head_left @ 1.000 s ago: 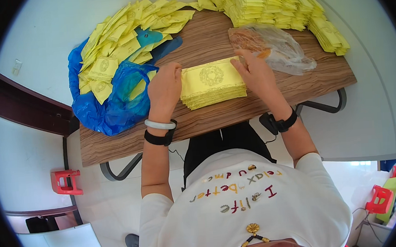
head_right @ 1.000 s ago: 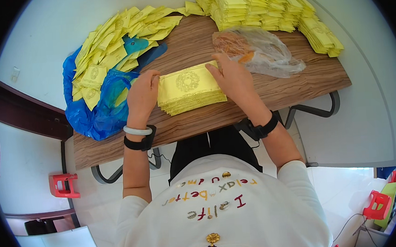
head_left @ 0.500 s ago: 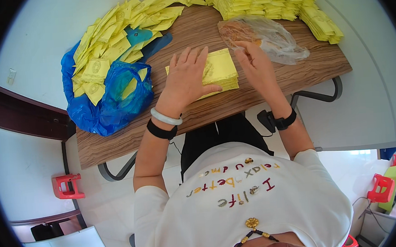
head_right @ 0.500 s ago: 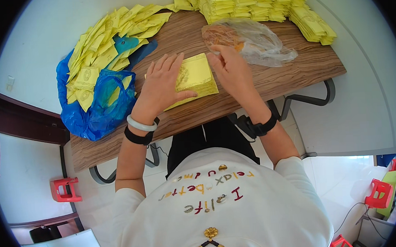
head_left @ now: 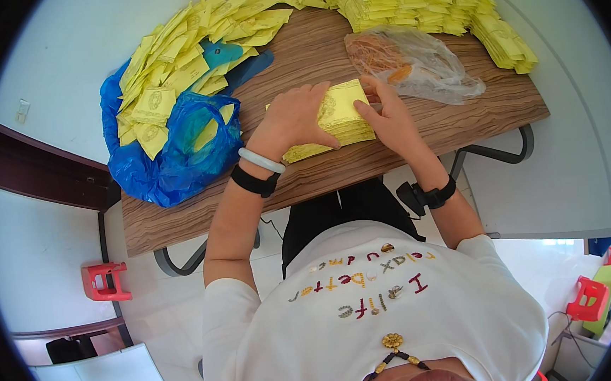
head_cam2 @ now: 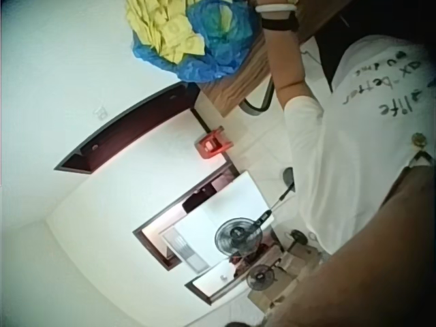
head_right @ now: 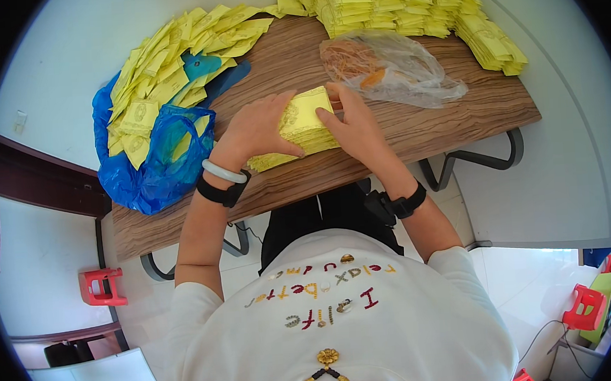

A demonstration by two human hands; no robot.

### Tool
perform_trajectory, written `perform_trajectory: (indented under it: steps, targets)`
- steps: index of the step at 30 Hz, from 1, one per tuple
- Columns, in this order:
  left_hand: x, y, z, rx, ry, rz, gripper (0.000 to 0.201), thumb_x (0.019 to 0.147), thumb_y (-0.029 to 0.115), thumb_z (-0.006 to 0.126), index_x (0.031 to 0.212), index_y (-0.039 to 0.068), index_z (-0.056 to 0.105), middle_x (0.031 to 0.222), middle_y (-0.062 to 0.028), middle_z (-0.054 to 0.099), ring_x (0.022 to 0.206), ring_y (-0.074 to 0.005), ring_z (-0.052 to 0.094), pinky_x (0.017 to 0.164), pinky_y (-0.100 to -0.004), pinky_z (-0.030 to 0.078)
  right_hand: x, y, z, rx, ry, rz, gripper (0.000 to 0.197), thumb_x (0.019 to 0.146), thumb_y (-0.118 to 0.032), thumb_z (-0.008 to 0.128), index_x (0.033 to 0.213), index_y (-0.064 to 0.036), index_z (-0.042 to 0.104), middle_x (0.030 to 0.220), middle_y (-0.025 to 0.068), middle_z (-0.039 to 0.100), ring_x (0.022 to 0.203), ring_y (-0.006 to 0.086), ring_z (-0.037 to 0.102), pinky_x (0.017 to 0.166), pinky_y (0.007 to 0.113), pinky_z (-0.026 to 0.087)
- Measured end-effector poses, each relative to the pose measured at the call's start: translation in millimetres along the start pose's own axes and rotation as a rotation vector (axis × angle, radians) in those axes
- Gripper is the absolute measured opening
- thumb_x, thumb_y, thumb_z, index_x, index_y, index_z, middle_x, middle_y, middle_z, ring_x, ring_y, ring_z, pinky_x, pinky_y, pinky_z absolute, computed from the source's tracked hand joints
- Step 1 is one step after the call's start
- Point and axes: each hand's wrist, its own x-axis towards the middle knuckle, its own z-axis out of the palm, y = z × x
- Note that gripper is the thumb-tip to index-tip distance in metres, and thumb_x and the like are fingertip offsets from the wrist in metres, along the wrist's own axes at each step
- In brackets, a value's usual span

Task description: Sorting and stacking yellow items on a table.

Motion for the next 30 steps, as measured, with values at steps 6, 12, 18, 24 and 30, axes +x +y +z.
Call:
perform_trajectory:
  steps: [6,12,18,24,30]
  targets:
    - [3,-6,9,-0.002,0.086,0.055,0.093,0.053,0.05,0.088,0.126,0.003,0.053,0.108,-0.0178,0.065,0.105,-0.0366,0.062,0.089,-0.0434,0.051,0,11,7,0.02,-0.017,0.005,0.048,0.098,-0.017,0.06,0.141,0.0002,0.043,0.13,0.0156,0.055,0.121,0.0235,0.055,0.096,0.034,0.048]
    - [5,-6,15,0.041,0.07,0.053,0.089,0.05,0.049,0.09,0.119,0.004,0.056,0.105,-0.0162,0.066,0.102,-0.0354,0.063,0.086,-0.0432,0.052,-4,25,11,0.126,-0.023,-0.01,0.045,0.1,-0.015,0.057,0.14,0.0009,0.043,0.131,0.015,0.055,0.121,0.0203,0.054,0.097,0.033,0.047]
    - [2,2,5,0.059,-0.023,-0.015,0.095,0.053,0.051,0.088,0.125,0.001,0.053,0.109,-0.0172,0.065,0.105,-0.0362,0.062,0.088,-0.043,0.05,-7,17,4,0.155,-0.068,0.003,0.044,0.104,-0.021,0.05,0.141,0.0009,0.043,0.128,0.0139,0.056,0.12,0.0182,0.053,0.097,0.032,0.046]
    - [-3,7,-5,0.109,-0.029,-0.042,0.105,0.051,0.054,0.088,0.132,0.002,0.049,0.112,-0.0158,0.063,0.109,-0.0337,0.061,0.09,-0.0433,0.048,-21,26,-11,-0.019,0.095,-0.004,0.046,0.107,-0.032,0.039,0.142,-0.0028,0.046,0.126,0.0137,0.059,0.116,0.0181,0.056,0.093,0.032,0.046]
    - [-10,9,-7,0.171,0.075,-0.012,0.118,0.049,0.058,0.088,0.142,0.003,0.042,0.119,-0.0159,0.06,0.112,-0.0325,0.059,0.094,-0.0457,0.044,-42,30,-20,-0.02,0.211,0.019,0.043,0.108,-0.03,0.039,0.142,-0.0056,0.049,0.125,0.0114,0.06,0.113,0.0173,0.058,0.089,0.029,0.047]
